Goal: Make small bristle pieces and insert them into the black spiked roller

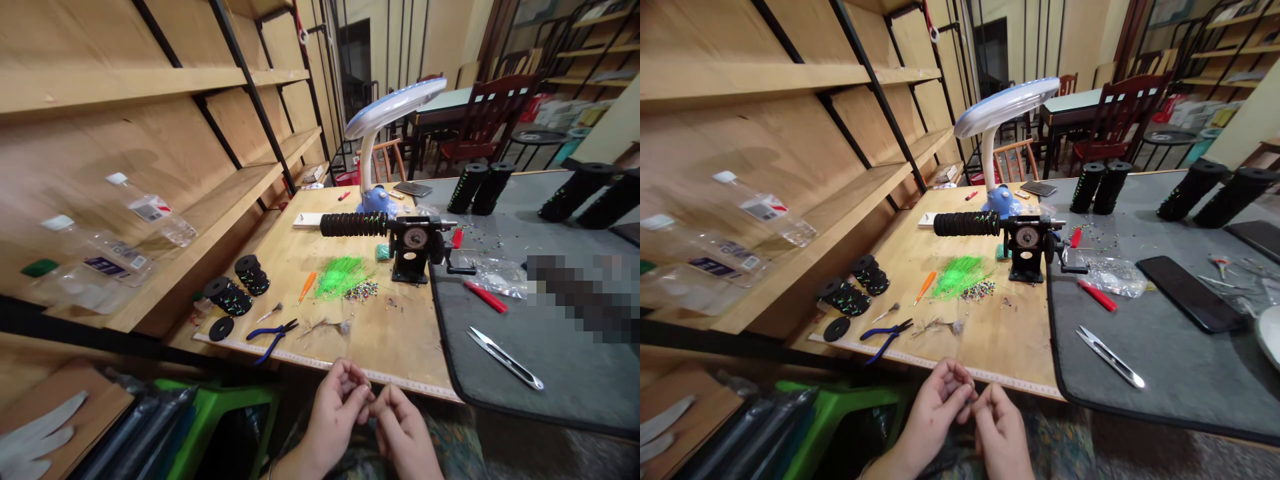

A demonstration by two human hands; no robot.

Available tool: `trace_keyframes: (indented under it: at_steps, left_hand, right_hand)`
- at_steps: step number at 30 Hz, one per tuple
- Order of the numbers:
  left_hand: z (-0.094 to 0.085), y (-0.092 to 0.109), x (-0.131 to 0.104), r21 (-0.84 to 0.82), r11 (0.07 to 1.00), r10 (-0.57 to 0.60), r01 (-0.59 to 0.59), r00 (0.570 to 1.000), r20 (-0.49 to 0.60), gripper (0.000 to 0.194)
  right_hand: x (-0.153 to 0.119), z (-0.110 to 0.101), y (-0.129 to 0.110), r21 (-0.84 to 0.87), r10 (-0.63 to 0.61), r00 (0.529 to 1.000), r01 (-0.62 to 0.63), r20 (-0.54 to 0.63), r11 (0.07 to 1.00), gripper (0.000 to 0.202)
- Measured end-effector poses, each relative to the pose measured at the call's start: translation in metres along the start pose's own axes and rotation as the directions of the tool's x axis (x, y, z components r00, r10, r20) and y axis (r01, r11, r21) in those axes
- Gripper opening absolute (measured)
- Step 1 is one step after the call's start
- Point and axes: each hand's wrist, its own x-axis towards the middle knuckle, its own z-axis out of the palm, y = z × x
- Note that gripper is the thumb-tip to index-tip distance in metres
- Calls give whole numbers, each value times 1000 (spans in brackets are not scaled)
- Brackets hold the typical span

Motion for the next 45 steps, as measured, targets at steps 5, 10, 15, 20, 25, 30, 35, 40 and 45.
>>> trace_keyframes:
  at_steps: [5,10,15,20,25,30,35,40,45]
  left_hand:
    - [1,0,-1,6,1000,-2,2,1000,-3,25]
    - [1,0,-2,52,999,15,-15,1000,6,23]
    - [-1,-2,-3,159,986,58,-59,998,8,18]
    - [-6,-1,-6,402,890,225,-214,974,19,9]
    - [-13,-1,-10,532,789,313,-307,946,80,19]
    - [-19,-2,-11,547,753,333,-367,929,164,25]
    - [-21,1,-11,586,708,327,-395,918,223,27]
    - [-20,5,-8,529,791,256,-309,951,173,25]
    - [-15,9,-4,396,914,61,-85,996,71,14]
  right_hand:
    - [0,0,0,-5,2,1000,-2,-2,1000,43]
    - [-1,1,-1,8,2,1000,-2,1,1000,44]
    - [0,1,-3,-6,-4,1000,4,1,1000,44]
    - [0,-2,-3,-67,-50,997,54,58,996,40]
    - [0,-5,-2,-162,-101,992,112,73,980,36]
    - [-2,-7,-8,-267,-142,984,166,107,949,30]
    - [-1,-9,-12,-344,-176,974,216,143,914,28]
    - [2,-12,-16,-397,-194,970,238,147,886,27]
    - [5,-14,-22,-492,-265,948,318,176,810,22]
